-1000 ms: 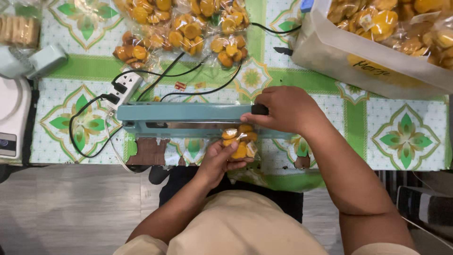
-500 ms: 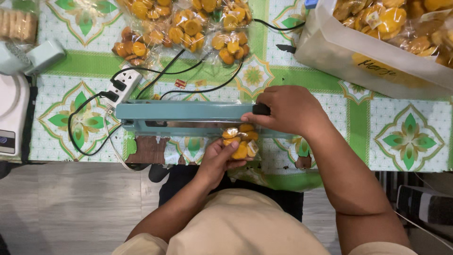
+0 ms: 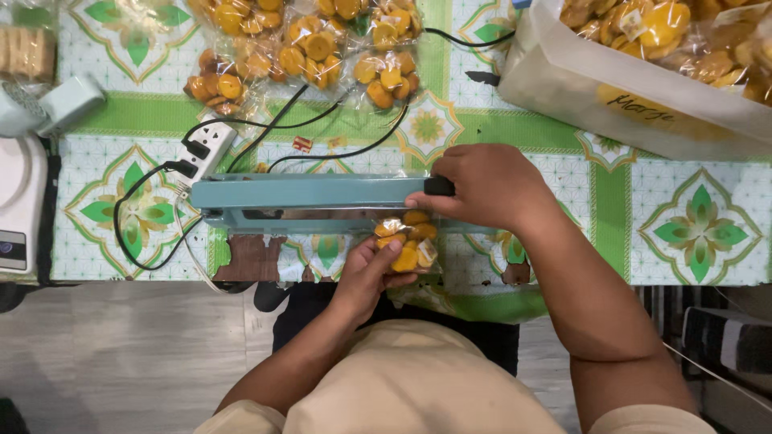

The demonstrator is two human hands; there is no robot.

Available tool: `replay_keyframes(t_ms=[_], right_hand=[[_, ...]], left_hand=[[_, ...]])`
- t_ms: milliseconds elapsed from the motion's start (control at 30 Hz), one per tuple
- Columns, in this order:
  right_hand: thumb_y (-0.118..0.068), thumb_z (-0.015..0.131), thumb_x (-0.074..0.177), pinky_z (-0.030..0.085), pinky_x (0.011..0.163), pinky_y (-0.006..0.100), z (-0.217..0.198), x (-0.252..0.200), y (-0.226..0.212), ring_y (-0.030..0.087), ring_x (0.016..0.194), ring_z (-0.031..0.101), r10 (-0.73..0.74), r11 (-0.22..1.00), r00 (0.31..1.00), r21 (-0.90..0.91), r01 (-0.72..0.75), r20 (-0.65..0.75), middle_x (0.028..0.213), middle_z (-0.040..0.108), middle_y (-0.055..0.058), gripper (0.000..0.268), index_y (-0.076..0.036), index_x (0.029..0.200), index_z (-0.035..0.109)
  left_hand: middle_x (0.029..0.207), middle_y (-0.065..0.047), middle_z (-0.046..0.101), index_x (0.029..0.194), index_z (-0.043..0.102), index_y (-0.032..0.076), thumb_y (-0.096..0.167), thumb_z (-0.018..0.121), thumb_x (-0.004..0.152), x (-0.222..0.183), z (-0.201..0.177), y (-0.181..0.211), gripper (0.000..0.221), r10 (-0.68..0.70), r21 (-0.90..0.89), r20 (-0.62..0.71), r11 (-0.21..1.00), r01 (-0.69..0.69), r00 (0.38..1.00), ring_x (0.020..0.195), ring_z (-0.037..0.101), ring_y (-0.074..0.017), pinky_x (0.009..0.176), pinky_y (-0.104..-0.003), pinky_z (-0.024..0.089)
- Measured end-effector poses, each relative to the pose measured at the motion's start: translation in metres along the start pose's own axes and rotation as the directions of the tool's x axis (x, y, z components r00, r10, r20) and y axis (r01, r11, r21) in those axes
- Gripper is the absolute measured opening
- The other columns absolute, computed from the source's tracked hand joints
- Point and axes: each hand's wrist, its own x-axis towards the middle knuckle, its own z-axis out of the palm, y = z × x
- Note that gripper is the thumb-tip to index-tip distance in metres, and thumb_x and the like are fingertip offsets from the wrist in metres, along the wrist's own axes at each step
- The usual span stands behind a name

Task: The person places small yellow food items into plastic bags by hand and then seals the open edge of each bag using a tabletop heat sealer, placing the completed bags on a table.

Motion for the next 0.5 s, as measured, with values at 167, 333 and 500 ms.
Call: replay_keyframes(t_ms=[167, 333, 500], right_hand=[[-0.065, 0.068, 0.084, 0.054, 0.066, 0.046, -0.016, 0.001, -0.015, 0.034, 0.081, 0.069, -0.041, 0.999, 0.999, 0.013, 0.041, -0.017, 0.088, 0.073, 0.01, 0.057, -0.009, 0.084, 0.075], [-0.055, 0.074, 0.09, 0.055, 0.071, 0.044, -0.055, -0.021, -0.027, 0.034, 0.087, 0.07, -0.276, 0.954, 0.859, -0.017, 0.299, -0.432, 0.101, 0.073, 0.013, 0.055, -0.006, 0.115, 0.075], [-0.032, 0.072, 0.109, 0.058, 0.087, 0.037, -0.071, -0.044, -0.025, 0.027, 0.099, 0.072, -0.259, 0.921, 0.557, -0.029, 0.387, -0.789, 0.111, 0.072, 0.01, 0.028, -0.007, 0.121, 0.069]], left_hand=[[0.111, -0.01, 0.073, 0.129, 0.062, 0.004, 0.035, 0.061, 0.101, -0.001, 0.0, 0.0, 0.042, 0.002, -0.007, -0.011, 1.0, -0.002, 1.0, 0.094, 0.074, -0.0189, 0.077, -0.034, 0.064], [0.112, -0.009, 0.074, 0.127, 0.061, 0.004, 0.036, 0.061, 0.098, 0.001, -0.008, -0.006, 0.044, -0.023, 0.045, -0.053, 0.999, 0.026, 0.998, 0.095, 0.075, -0.0204, 0.078, -0.035, 0.064], [0.124, -0.014, 0.069, 0.136, 0.061, -0.007, 0.032, 0.071, 0.102, -0.017, -0.019, 0.014, 0.053, 0.236, 0.175, 0.299, 0.939, -0.296, 0.924, 0.11, 0.067, -0.0202, 0.095, -0.035, 0.056]])
